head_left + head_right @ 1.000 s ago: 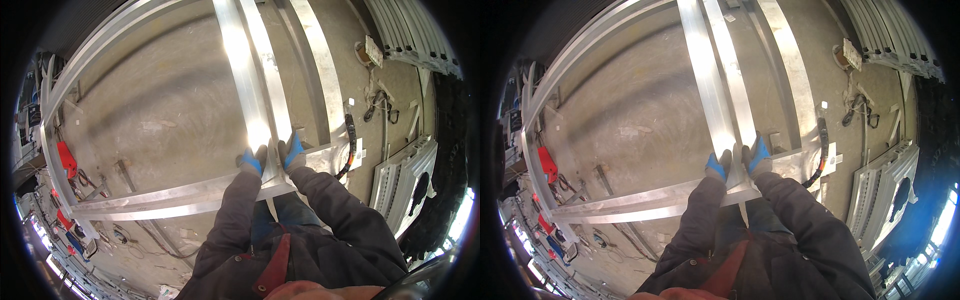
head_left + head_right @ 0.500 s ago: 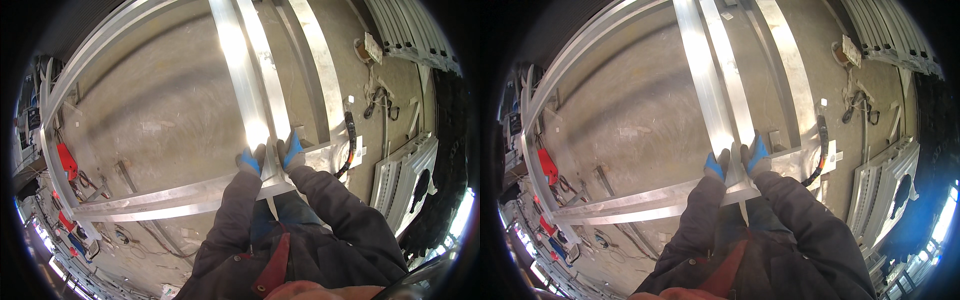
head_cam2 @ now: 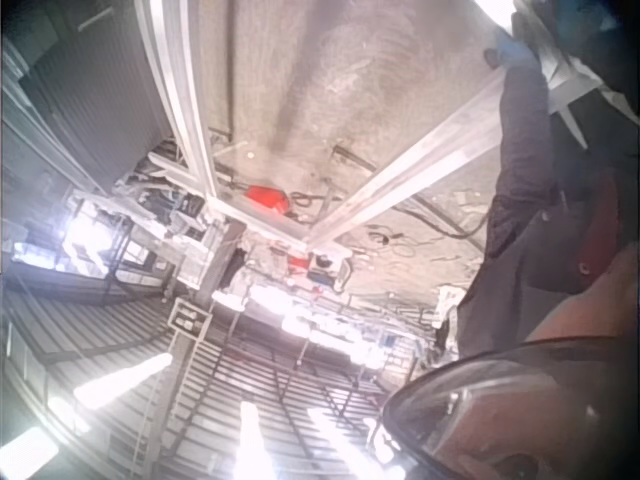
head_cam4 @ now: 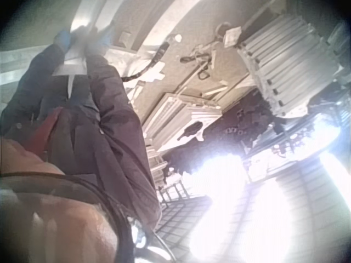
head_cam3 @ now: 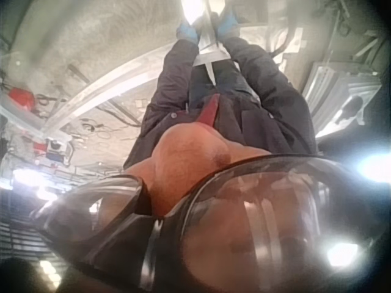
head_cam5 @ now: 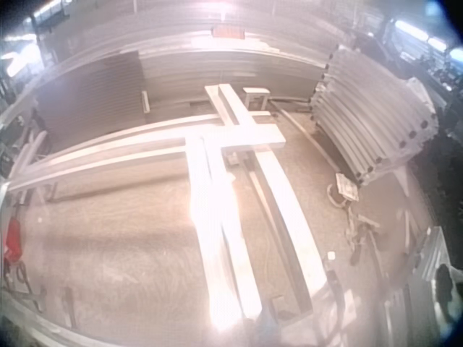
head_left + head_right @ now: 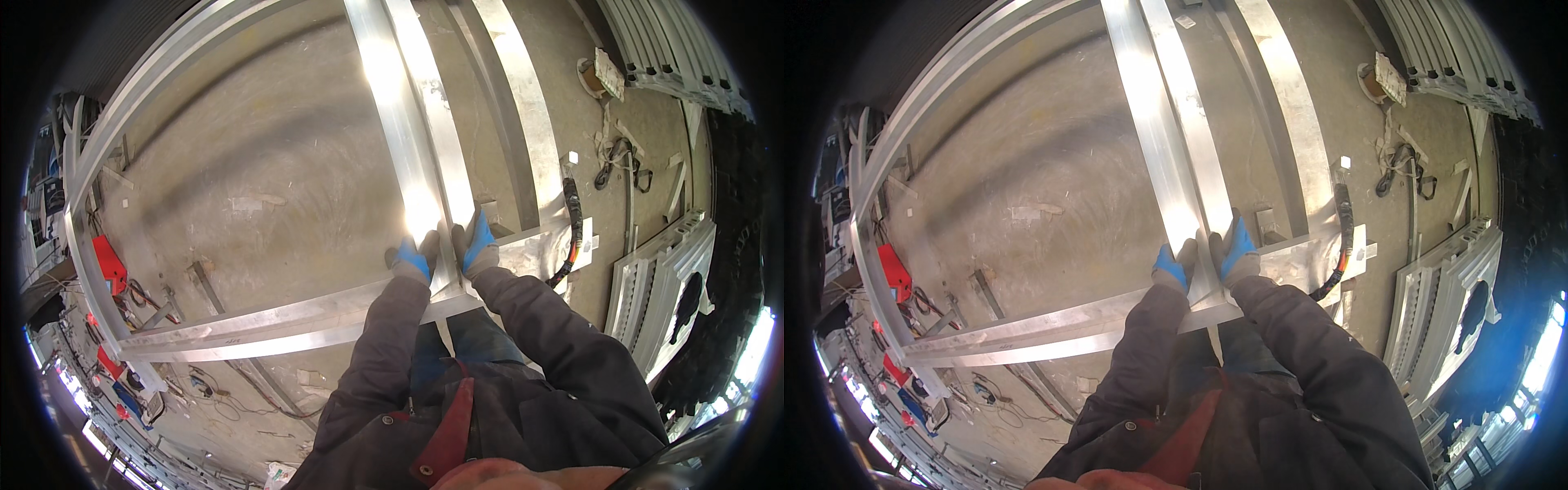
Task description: The person aligns aluminum frame pieces on a workbench and uses a handheld welding tool to tack weld the joints. They repeatedly adjust the frame sections to ensure proper alignment before and after welding.
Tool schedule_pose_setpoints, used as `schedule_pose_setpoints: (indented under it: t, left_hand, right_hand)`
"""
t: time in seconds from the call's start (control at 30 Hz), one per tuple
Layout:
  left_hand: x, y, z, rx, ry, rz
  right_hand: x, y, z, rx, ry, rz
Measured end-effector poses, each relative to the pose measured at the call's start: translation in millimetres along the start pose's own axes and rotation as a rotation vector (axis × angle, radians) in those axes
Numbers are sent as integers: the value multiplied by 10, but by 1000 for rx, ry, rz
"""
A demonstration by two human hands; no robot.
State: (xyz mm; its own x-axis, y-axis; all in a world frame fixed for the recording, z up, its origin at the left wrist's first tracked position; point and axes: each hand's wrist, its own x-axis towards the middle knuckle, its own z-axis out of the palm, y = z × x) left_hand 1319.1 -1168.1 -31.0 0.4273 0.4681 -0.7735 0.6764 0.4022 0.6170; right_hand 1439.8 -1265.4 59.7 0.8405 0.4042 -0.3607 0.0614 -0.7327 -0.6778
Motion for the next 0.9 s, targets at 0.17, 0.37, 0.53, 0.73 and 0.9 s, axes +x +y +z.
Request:
schedule_pose_setpoints:
  t: [0.17, 0.37, 0.53, 0.73, 0.9]
  left_hand:
    - [52, -4, -24, 69, -39, -28]
    - [-45, 24, -160, 99, -34, 239]
    - [-69, 118, -188, 150, 13, 176]
    - [-124, 168, -222, 234, -117, 78]
    - [-178, 273, -260, 165, -106, 27]
  right_hand:
    - [-6, -8, 2, 7, -2, 11]
    - [24, 30, 58, -40, 23, 12]
    - [7, -1, 53, -85, 9, 98]
    - [14, -120, 42, -79, 12, 67]
    - [14, -68, 61, -64, 6, 87]
